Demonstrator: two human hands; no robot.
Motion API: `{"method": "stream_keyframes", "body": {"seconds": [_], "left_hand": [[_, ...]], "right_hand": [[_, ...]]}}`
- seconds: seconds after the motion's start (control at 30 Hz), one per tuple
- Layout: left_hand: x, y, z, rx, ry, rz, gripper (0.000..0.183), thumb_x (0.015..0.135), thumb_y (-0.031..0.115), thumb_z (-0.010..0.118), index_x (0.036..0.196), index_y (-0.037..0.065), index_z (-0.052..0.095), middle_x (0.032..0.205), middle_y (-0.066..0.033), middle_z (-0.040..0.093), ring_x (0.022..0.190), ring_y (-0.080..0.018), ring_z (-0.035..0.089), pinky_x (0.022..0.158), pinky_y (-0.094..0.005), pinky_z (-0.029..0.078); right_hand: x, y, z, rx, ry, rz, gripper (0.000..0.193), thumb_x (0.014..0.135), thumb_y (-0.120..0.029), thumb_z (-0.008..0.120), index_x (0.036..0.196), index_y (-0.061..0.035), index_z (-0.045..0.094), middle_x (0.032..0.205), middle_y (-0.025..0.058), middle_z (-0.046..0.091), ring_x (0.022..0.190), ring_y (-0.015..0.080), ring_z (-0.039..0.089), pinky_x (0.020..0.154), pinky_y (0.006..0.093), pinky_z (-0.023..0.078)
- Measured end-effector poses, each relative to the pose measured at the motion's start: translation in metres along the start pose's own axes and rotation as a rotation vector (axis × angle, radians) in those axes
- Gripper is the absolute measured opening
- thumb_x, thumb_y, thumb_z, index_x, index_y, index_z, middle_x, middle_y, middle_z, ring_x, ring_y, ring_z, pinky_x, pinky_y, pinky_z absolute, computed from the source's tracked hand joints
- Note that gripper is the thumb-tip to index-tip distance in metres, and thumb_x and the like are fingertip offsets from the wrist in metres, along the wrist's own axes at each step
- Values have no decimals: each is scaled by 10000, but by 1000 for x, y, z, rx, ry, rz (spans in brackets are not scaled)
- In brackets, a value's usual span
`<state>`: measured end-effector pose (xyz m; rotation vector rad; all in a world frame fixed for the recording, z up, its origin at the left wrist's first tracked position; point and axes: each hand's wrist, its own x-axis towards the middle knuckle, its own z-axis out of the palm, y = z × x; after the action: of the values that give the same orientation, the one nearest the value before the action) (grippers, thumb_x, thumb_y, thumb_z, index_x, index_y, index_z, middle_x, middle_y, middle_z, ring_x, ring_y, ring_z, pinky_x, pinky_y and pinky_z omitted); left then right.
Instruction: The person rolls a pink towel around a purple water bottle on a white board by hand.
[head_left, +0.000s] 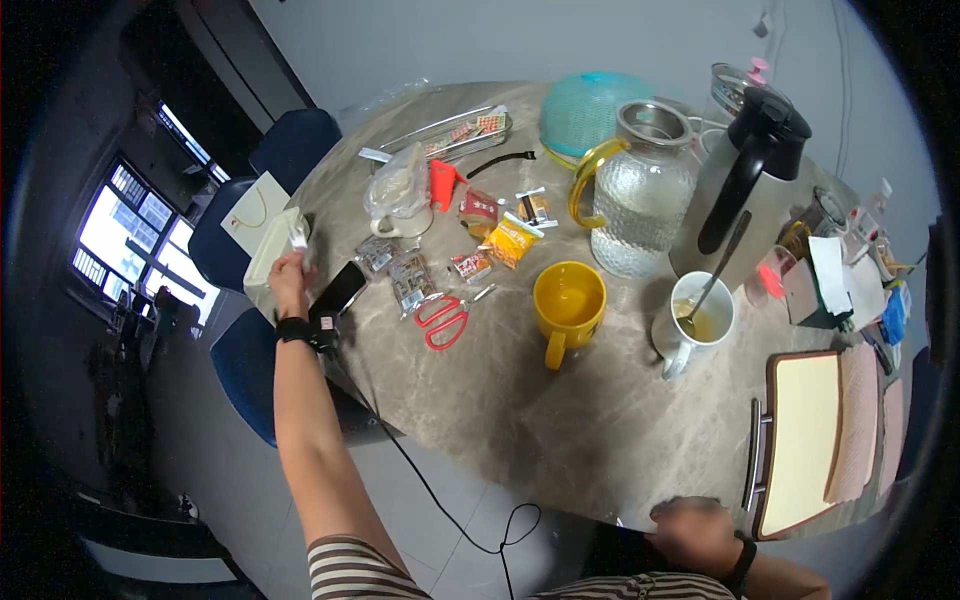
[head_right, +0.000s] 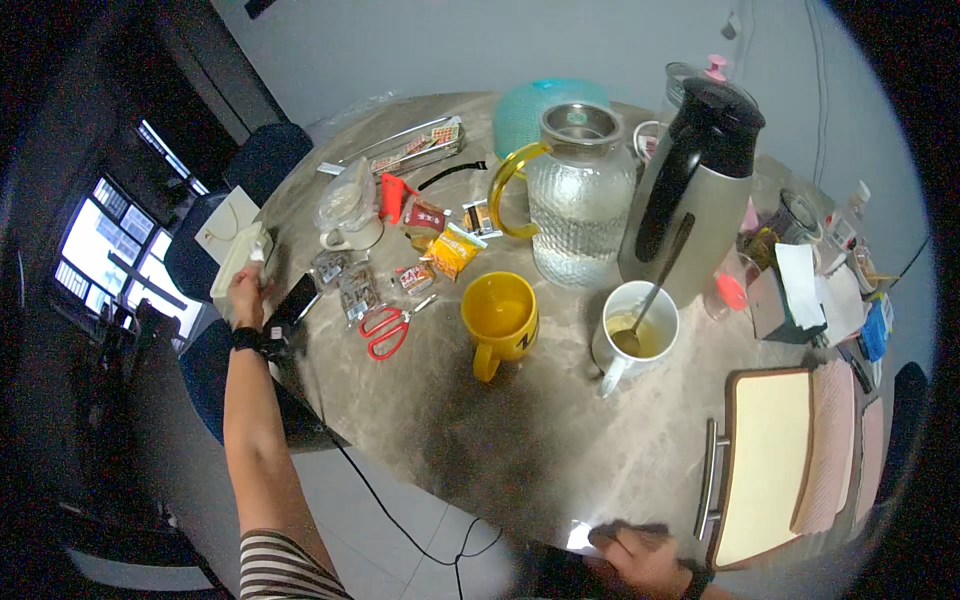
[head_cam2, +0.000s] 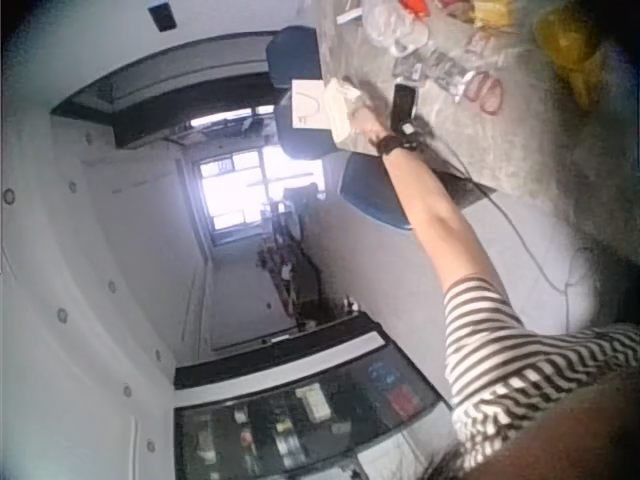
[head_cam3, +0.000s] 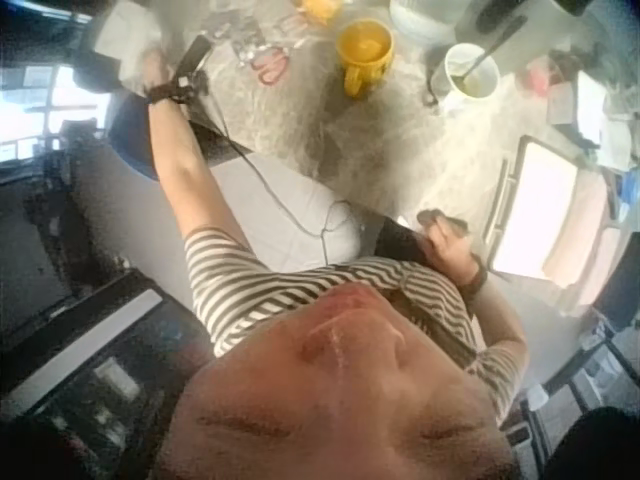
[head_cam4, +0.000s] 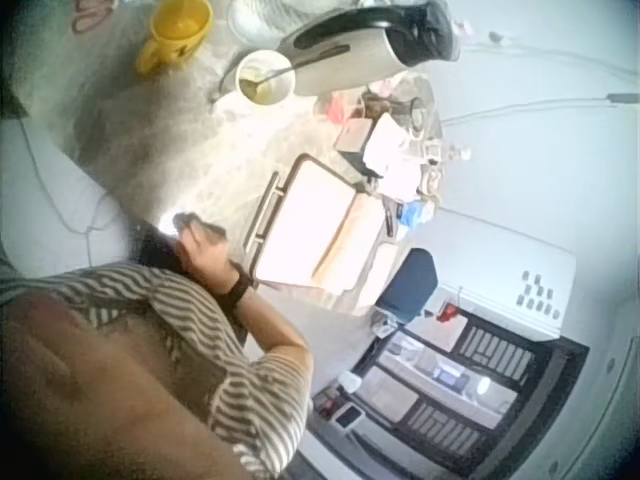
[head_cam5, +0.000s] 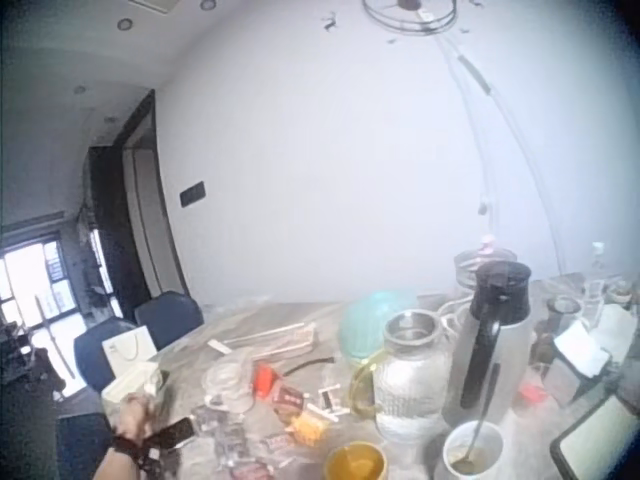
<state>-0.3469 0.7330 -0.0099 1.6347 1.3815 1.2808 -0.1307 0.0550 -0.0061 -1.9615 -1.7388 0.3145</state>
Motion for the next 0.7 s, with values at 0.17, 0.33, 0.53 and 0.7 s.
{"method": "stream_keyframes", "body": {"seconds": [0.17, 0.33, 0.53, 0.7], "left_hand": [[-96, 93, -17, -1333, -395, -241, 372, 884, 50, 556, 1193, -101, 414, 1124, -215, 522, 1051, -336, 526, 908, -451, 497], [-229, 122, -24, -1649, -972, -511, 534, 797, 103, 644, 1267, 18, 405, 1236, -212, 477, 977, -300, 545, 803, -408, 513], [-366, 140, -4, -1286, -1024, -435, 353, 817, 129, 617, 1130, 21, 494, 986, -157, 604, 782, -293, 624, 710, -409, 522], [-419, 172, -4, -979, -998, -370, 340, 840, 125, 602, 1139, 38, 467, 970, -154, 626, 735, -277, 650, 604, -354, 539]], "right_hand": [[-6, 8, 4, -66, 14, 5, 328, 712, -223, 721, 972, -71, 590, 884, 97, 610, 691, 252, 646, 586, 332, 531], [-6, -1, 2, -111, -27, 24, 305, 719, -224, 717, 954, -76, 590, 836, 70, 593, 638, 231, 627, 541, 329, 506], [-9, -9, 7, -2, 31, 62, 298, 703, -167, 725, 947, -66, 588, 800, 74, 579, 592, 243, 599, 526, 327, 486], [-8, -10, 10, 47, 134, 1, 341, 657, -93, 744, 954, -71, 579, 711, 84, 560, 526, 232, 560, 500, 315, 459]]}}
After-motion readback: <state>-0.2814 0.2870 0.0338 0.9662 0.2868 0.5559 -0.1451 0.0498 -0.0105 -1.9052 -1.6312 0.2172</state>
